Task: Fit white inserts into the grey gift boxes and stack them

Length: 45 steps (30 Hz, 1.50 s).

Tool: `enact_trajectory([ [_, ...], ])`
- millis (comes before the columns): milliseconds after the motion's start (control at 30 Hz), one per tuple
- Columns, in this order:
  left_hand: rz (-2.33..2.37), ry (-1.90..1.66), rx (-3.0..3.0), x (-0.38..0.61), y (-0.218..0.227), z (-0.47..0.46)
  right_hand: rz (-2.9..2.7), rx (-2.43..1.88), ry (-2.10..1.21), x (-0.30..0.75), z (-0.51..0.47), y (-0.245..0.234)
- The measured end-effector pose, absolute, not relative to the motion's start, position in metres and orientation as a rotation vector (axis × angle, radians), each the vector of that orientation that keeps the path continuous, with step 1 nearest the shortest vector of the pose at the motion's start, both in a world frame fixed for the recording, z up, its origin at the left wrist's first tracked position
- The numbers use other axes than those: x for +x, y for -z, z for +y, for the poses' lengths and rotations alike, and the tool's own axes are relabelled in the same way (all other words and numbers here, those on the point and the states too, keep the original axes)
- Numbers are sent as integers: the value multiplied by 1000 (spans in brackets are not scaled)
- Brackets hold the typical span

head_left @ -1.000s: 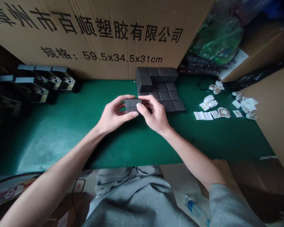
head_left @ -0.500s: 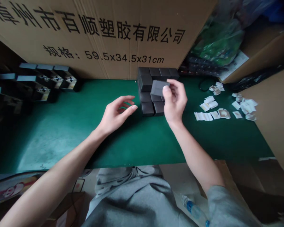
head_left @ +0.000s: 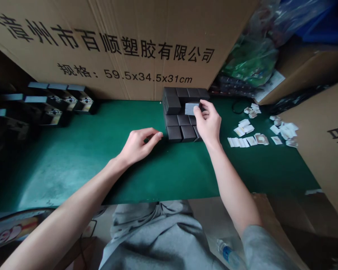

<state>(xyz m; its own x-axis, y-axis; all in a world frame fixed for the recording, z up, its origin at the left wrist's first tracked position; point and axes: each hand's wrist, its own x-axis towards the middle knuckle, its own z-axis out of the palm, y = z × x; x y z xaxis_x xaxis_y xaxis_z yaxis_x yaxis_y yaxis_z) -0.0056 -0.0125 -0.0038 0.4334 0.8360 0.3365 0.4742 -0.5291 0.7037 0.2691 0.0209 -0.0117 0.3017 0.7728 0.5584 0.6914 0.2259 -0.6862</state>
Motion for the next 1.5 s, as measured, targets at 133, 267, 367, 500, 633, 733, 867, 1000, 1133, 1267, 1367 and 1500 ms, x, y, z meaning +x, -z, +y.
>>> enact_trajectory([
  [133, 979, -856, 2257, -4, 4, -12, -1463, -1431, -180, 266, 19, 10],
  [267, 888, -858, 2335, -4, 9, -11, -1497, -1350, -209, 265, 18, 11],
  [367, 861, -862, 2394, -3, 14, -10, -1533, -1332, -167, 264, 16, 9],
  [500, 848, -860, 2476, -3, 19, -10, -1598, -1326, -146, 263, 15, 7],
  [633, 853, -856, 2515, -3, 19, -9, -1644, -1334, -190, 261, 14, 7],
  [733, 873, -837, 2505, -3, 16, -10, -1692, -1373, -192, 260, 13, 5],
  [867, 895, -808, 2485, -3, 15, -11, -1759, -1402, -198, 259, 11, 3],
  [1000, 889, -784, 2496, -3, 17, -11, -1803, -1418, -157, 260, 12, 4],
  [1133, 906, -809, 2532, 2, 20, -11, -1778, -1420, -61, 259, 15, 7],
  [1267, 924, -840, 2547, 8, 21, -11, -1716, -1381, 30, 254, 17, 8],
  [1367, 944, -882, 2545, 10, 20, -10, -1680, -1353, 79, 248, 16, 6],
  [1500, 1081, -935, 2495, 9, 20, -12, -1595, -1332, 113, 254, 15, -1],
])
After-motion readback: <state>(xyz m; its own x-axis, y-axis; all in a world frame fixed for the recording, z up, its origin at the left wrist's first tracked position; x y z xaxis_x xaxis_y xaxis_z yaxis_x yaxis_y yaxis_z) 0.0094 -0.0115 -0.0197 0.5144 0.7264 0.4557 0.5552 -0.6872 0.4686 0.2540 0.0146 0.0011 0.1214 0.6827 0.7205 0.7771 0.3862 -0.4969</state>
